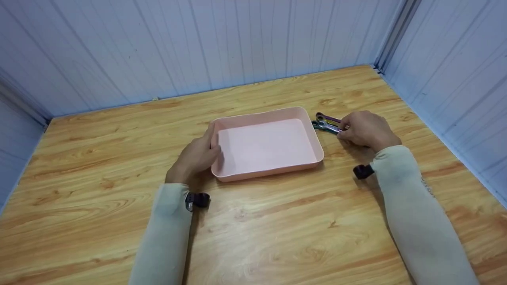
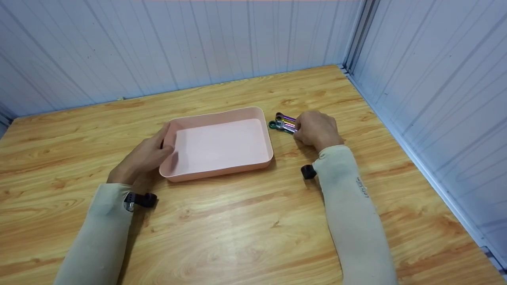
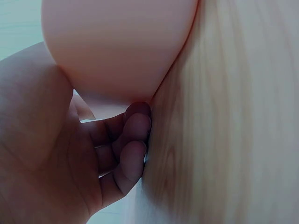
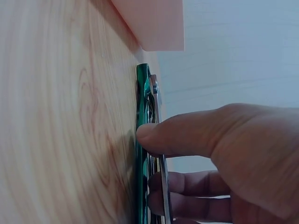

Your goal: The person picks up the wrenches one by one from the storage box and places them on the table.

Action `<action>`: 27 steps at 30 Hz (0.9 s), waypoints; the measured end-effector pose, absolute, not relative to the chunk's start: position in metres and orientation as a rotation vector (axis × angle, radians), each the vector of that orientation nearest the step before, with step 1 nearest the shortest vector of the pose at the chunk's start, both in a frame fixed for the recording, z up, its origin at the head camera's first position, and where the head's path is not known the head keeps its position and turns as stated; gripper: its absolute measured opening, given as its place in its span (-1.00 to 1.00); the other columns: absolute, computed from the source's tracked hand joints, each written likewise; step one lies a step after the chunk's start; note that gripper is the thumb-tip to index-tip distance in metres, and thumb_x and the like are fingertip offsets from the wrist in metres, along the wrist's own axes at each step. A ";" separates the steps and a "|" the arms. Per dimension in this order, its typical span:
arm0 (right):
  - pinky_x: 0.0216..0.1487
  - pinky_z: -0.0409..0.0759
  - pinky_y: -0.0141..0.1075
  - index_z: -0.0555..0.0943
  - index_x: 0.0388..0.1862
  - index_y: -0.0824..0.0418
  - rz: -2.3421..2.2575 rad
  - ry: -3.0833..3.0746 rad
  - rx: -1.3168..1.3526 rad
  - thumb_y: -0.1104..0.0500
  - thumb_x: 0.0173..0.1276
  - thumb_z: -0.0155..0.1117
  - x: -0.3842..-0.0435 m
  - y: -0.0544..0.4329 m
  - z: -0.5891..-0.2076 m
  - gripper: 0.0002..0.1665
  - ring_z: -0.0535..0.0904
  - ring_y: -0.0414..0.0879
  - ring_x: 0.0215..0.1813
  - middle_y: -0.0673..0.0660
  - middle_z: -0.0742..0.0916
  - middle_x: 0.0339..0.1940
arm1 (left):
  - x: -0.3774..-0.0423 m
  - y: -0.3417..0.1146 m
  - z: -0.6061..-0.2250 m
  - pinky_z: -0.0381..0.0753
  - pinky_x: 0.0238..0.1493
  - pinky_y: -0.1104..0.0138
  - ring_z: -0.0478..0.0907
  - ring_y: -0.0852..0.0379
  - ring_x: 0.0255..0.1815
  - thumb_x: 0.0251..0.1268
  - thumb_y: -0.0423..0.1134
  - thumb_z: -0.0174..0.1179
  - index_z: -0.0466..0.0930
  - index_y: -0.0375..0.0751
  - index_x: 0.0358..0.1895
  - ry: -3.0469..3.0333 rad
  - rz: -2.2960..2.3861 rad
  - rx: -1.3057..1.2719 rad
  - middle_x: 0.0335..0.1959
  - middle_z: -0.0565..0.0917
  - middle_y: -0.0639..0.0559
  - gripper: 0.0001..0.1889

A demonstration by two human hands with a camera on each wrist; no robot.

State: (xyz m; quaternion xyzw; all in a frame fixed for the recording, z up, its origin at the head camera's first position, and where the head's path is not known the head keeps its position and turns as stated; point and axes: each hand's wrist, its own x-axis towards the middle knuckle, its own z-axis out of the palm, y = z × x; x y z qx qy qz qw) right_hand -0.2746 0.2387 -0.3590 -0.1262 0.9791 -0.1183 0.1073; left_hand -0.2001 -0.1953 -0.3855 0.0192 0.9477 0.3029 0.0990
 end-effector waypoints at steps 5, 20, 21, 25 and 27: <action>-0.15 0.45 0.03 0.77 -0.03 0.11 -0.308 2.900 -0.379 0.05 0.39 0.30 -0.274 0.240 -0.360 -0.73 0.54 0.06 -0.22 0.17 0.74 -0.09 | -0.200 -0.195 -0.386 0.36 0.10 0.06 0.44 -0.10 0.07 0.49 -0.06 -0.10 -0.38 0.07 0.65 2.800 0.901 0.048 0.38 0.41 -0.22 -0.18; -0.05 0.47 0.13 0.77 -0.03 0.12 -0.292 2.917 -0.393 0.08 0.38 0.32 -0.276 0.240 -0.361 -0.74 0.57 0.10 -0.10 0.22 0.73 -0.03 | -0.199 -0.197 -0.386 0.37 0.01 0.08 0.47 -0.09 -0.04 0.49 -0.07 -0.11 -0.34 0.01 0.65 2.816 0.920 0.097 0.05 0.59 -0.27 -0.20; -0.05 0.47 0.12 0.77 -0.03 0.12 -0.289 2.917 -0.390 0.07 0.38 0.33 -0.276 0.240 -0.362 -0.74 0.57 0.10 -0.11 0.22 0.73 -0.03 | -0.199 -0.196 -0.386 0.37 0.02 0.09 0.46 -0.09 -0.02 0.49 -0.06 -0.11 -0.33 0.02 0.65 2.814 0.920 0.088 0.12 0.56 -0.26 -0.20; -0.06 0.48 0.12 0.77 -0.04 0.14 -0.291 2.921 -0.399 0.08 0.38 0.33 -0.275 0.240 -0.361 -0.74 0.57 0.10 -0.13 0.22 0.74 -0.06 | -0.200 -0.195 -0.386 0.35 0.08 0.07 0.43 -0.09 0.06 0.49 -0.05 -0.10 -0.34 0.05 0.65 2.804 0.924 0.056 0.33 0.44 -0.22 -0.19; -0.05 0.48 0.13 0.78 -0.05 0.14 -0.294 2.924 -0.406 0.08 0.38 0.34 -0.274 0.240 -0.361 -0.75 0.57 0.10 -0.13 0.22 0.74 -0.06 | -0.200 -0.195 -0.386 0.35 0.12 0.06 0.42 -0.08 0.09 0.49 -0.05 -0.10 -0.34 0.05 0.65 2.800 0.926 0.048 0.39 0.39 -0.21 -0.19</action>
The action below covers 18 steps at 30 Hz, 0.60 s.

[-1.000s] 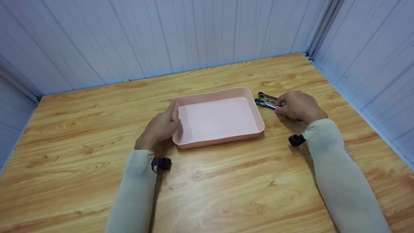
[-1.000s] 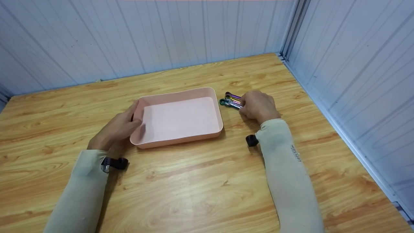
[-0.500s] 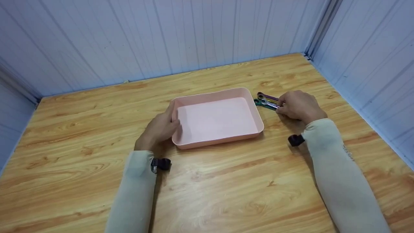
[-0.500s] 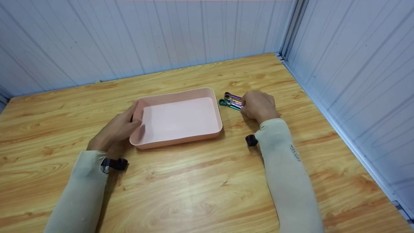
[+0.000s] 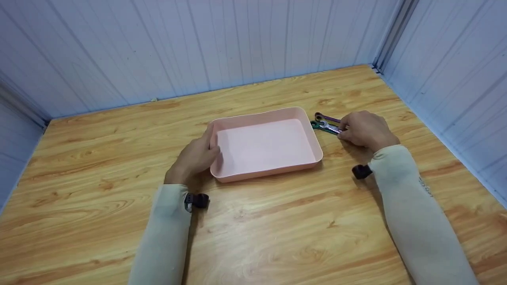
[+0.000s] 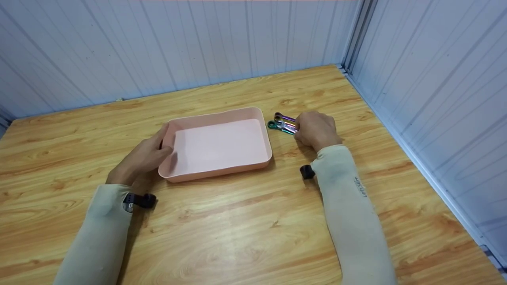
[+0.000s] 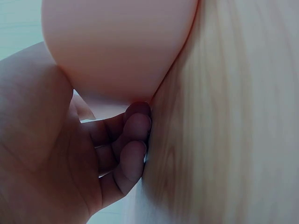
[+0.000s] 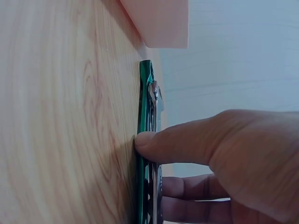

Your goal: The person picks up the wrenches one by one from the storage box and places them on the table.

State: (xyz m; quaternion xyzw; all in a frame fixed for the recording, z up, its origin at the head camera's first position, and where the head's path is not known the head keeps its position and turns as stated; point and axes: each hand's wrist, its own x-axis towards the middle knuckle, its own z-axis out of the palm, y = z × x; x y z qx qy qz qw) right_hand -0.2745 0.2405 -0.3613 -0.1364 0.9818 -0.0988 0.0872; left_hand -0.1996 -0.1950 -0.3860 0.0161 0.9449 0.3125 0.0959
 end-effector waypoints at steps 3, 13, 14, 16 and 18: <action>-0.05 0.48 0.13 0.78 -0.05 0.14 -0.297 2.924 -0.410 0.08 0.38 0.34 -0.274 0.240 -0.361 -0.75 0.57 0.09 -0.14 0.22 0.74 -0.06 | -0.200 -0.195 -0.386 0.35 0.19 0.05 0.41 -0.07 0.11 0.49 -0.05 -0.10 -0.35 0.06 0.65 2.797 0.928 0.039 0.43 0.36 -0.21 -0.19; -0.07 0.48 0.11 0.77 -0.04 0.16 -0.287 2.913 -0.400 0.09 0.38 0.31 -0.274 0.240 -0.361 -0.73 0.56 0.08 -0.18 0.22 0.74 -0.07 | -0.201 -0.195 -0.385 0.35 0.20 0.04 0.41 -0.07 0.13 0.49 -0.05 -0.10 -0.36 0.06 0.65 2.794 0.922 0.038 0.47 0.32 -0.20 -0.19; -0.08 0.48 0.10 0.77 -0.04 0.16 -0.291 2.910 -0.396 0.09 0.39 0.30 -0.274 0.240 -0.361 -0.73 0.56 0.08 -0.19 0.22 0.74 -0.07 | -0.201 -0.195 -0.385 0.36 0.17 0.04 0.42 -0.07 0.11 0.49 -0.06 -0.10 -0.35 0.05 0.65 2.799 0.918 0.049 0.44 0.35 -0.22 -0.19; -0.10 0.47 0.08 0.76 -0.04 0.17 -0.303 2.900 -0.386 0.09 0.39 0.29 -0.275 0.239 -0.361 -0.73 0.56 0.08 -0.21 0.21 0.74 -0.08 | -0.201 -0.196 -0.385 0.37 0.13 0.05 0.43 -0.08 0.09 0.48 -0.06 -0.09 -0.35 0.04 0.65 2.805 0.910 0.064 0.38 0.41 -0.25 -0.18; -0.12 0.47 0.07 0.75 -0.04 0.18 -0.310 2.895 -0.382 0.09 0.39 0.27 -0.275 0.238 -0.360 -0.72 0.55 0.08 -0.22 0.20 0.74 -0.09 | -0.200 -0.197 -0.385 0.37 0.12 0.05 0.44 -0.08 0.07 0.48 -0.06 -0.09 -0.35 0.02 0.65 2.807 0.905 0.075 0.33 0.46 -0.26 -0.18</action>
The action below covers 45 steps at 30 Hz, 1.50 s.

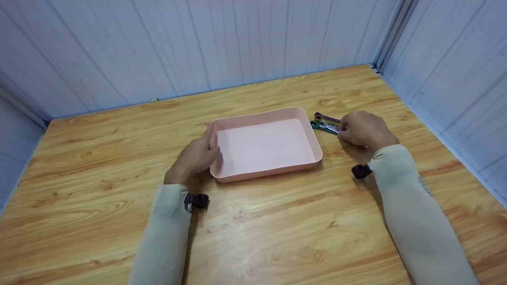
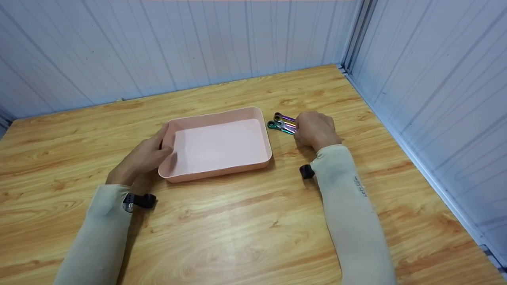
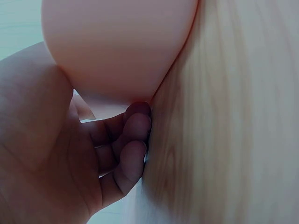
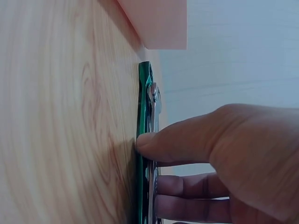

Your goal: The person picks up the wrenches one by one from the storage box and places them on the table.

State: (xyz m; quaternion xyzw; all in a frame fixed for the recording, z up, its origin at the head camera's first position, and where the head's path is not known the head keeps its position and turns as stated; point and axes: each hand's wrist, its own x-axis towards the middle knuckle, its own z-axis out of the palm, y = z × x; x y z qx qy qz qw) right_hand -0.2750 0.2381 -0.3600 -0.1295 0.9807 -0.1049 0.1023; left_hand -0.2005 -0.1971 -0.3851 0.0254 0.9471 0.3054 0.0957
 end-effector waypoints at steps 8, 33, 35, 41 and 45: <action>-0.11 0.48 0.08 0.70 -0.07 0.19 -0.356 2.937 -0.385 0.05 0.40 0.10 -0.277 0.232 -0.360 -0.67 0.56 0.10 -0.22 0.21 0.72 -0.09 | -0.200 -0.200 -0.386 0.34 0.28 0.03 0.42 -0.04 0.20 0.48 -0.06 -0.09 -0.35 0.03 0.65 2.806 0.901 0.070 0.45 0.33 -0.23 -0.18; -0.11 0.47 0.07 0.66 -0.02 0.20 -0.460 2.938 -0.383 0.01 0.49 0.02 -0.273 0.231 -0.363 -0.62 0.56 0.11 -0.19 0.21 0.70 -0.10 | -0.200 -0.198 -0.384 0.37 0.15 0.03 0.46 -0.08 0.12 0.49 -0.05 -0.12 -0.39 0.13 0.64 2.816 0.897 0.106 0.38 0.41 -0.26 -0.19; -0.14 0.46 0.05 0.67 -0.03 0.20 -0.461 2.950 -0.376 0.02 0.48 0.03 -0.273 0.228 -0.364 -0.64 0.55 0.10 -0.21 0.20 0.71 -0.12 | -0.199 -0.199 -0.384 0.36 0.11 0.05 0.45 -0.08 0.07 0.49 -0.04 -0.11 -0.38 0.14 0.64 2.811 0.901 0.092 0.37 0.42 -0.24 -0.19; -0.21 0.46 0.01 0.68 -0.06 0.23 -0.455 3.024 -0.427 0.06 0.47 0.05 -0.275 0.211 -0.366 -0.66 0.54 0.09 -0.27 0.18 0.70 -0.20 | -0.196 -0.206 -0.384 0.35 0.25 0.03 0.49 -0.08 0.10 0.54 0.00 -0.11 -0.41 0.19 0.63 2.771 0.988 0.061 0.28 0.49 -0.31 -0.20; -0.22 0.47 -0.01 0.69 -0.14 0.22 -0.485 3.062 -0.498 0.08 0.48 0.06 -0.275 0.195 -0.367 -0.69 0.54 0.06 -0.29 0.15 0.69 -0.25 | -0.190 -0.213 -0.383 0.21 0.41 -0.01 0.33 -0.06 0.40 0.58 0.04 -0.11 -0.43 0.18 0.63 2.776 1.023 0.055 0.49 0.27 -0.26 -0.20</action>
